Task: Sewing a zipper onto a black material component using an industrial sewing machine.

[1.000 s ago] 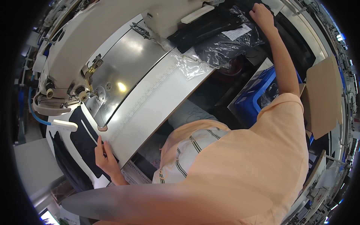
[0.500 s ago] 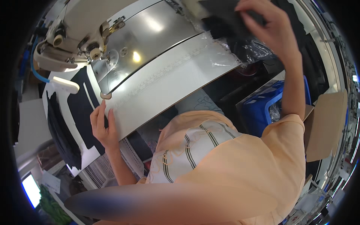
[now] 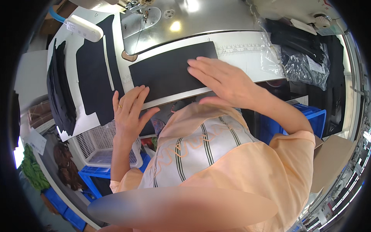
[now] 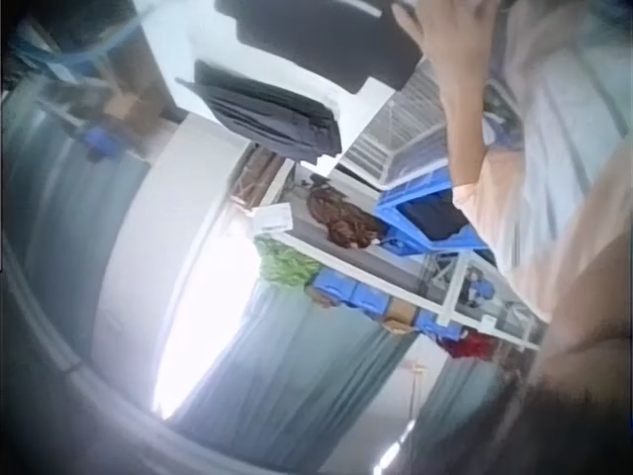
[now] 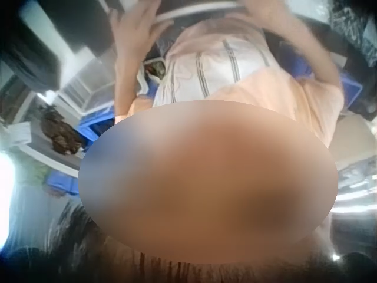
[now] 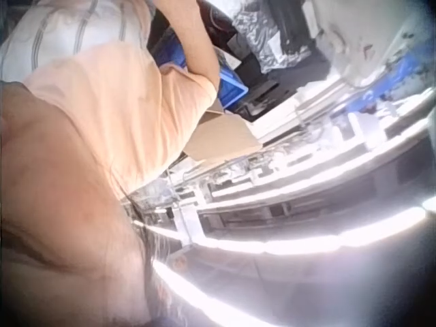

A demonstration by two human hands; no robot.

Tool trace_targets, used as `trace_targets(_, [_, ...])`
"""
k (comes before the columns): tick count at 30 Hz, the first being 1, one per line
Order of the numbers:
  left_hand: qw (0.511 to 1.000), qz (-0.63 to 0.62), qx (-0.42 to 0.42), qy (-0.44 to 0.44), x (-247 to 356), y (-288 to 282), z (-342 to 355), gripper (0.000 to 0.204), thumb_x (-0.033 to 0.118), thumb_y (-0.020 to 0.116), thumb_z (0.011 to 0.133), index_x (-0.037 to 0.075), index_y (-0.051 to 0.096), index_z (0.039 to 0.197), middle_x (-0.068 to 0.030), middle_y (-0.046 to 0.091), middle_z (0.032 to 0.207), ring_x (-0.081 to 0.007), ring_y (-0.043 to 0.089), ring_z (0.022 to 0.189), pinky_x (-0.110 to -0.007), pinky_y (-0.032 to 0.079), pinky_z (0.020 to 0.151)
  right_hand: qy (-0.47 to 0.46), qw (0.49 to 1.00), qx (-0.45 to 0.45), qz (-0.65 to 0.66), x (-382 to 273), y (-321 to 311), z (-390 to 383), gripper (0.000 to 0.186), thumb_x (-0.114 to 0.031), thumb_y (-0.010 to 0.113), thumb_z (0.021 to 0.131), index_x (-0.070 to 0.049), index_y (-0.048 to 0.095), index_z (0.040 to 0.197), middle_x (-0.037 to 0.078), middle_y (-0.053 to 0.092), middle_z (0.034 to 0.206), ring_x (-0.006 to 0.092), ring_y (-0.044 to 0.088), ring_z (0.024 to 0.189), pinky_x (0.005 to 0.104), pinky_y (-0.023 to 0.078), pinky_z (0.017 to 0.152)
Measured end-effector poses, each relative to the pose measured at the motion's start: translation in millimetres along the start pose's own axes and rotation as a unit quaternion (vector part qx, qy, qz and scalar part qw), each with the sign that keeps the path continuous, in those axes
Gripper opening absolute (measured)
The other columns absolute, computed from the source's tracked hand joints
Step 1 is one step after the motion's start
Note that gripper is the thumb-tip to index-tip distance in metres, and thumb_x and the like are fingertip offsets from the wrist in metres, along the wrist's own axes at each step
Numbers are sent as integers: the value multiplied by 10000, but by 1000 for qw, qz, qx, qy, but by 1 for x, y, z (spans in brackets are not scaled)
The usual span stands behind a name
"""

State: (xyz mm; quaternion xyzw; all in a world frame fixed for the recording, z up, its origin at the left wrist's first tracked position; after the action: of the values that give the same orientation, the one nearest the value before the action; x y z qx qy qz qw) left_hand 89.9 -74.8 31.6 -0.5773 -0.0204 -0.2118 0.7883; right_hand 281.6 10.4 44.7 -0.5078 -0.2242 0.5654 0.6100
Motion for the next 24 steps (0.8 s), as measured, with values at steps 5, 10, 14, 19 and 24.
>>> trace_targets(5, [996, -85, 7, 21, -2, -5, -5, 288, 120, 749, 787, 89, 714, 1071, -46, 683, 1078, -210, 646, 968, -429, 383, 1038, -2, 999, 16, 34, 5, -3, -27, 289, -75, 754, 735, 8, 695, 1006, 111, 675, 1145, 300, 620, 1097, 361, 524, 895])
trace_targets(10, [965, -243, -29, -91, -24, -8, 27, 200, 1, 678, 829, 31, 719, 1023, -70, 694, 968, -180, 652, 880, -337, 467, 906, 133, 979, 16, 153, 31, -9, -3, 42, -2, 662, 829, 27, 679, 855, 119, 686, 1072, 261, 625, 922, 332, 506, 773])
trace_targets(14, [941, -284, -60, -171, -35, 1, 30, 137, -2, 672, 843, -13, 714, 973, -65, 669, 896, -118, 601, 758, -253, 462, 690, 213, 958, 48, 184, 40, -6, -9, 61, 8, 672, 795, -5, 664, 854, 95, 678, 1054, 250, 626, 924, 326, 507, 777])
trace_targets(19, [938, -296, -61, -173, -33, 6, 28, 143, -23, 691, 821, 1, 722, 959, -50, 651, 867, -104, 582, 749, -241, 451, 673, 215, 963, 70, 143, 36, -8, -9, 96, 22, 680, 785, -18, 656, 869, 91, 670, 1072, 248, 627, 923, 318, 509, 772])
trace_targets(24, [983, -165, 17, -78, -19, 2, 15, 181, 47, 690, 806, 110, 721, 973, -4, 656, 1002, -197, 598, 876, -351, 452, 898, 210, 969, 85, 103, 34, -3, -12, 133, 1, 702, 781, -20, 654, 903, 94, 667, 1075, 264, 622, 951, 335, 508, 799])
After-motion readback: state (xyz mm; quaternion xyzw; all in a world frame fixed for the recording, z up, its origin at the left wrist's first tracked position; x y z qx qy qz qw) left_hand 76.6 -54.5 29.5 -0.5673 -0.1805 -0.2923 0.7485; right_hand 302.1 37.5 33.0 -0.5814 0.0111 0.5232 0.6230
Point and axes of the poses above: each hand's wrist, its own z-axis towards the middle knuckle, its own y-axis out of the palm, x = y × z, the point moved 8 cm from there along z, towards the middle knuckle
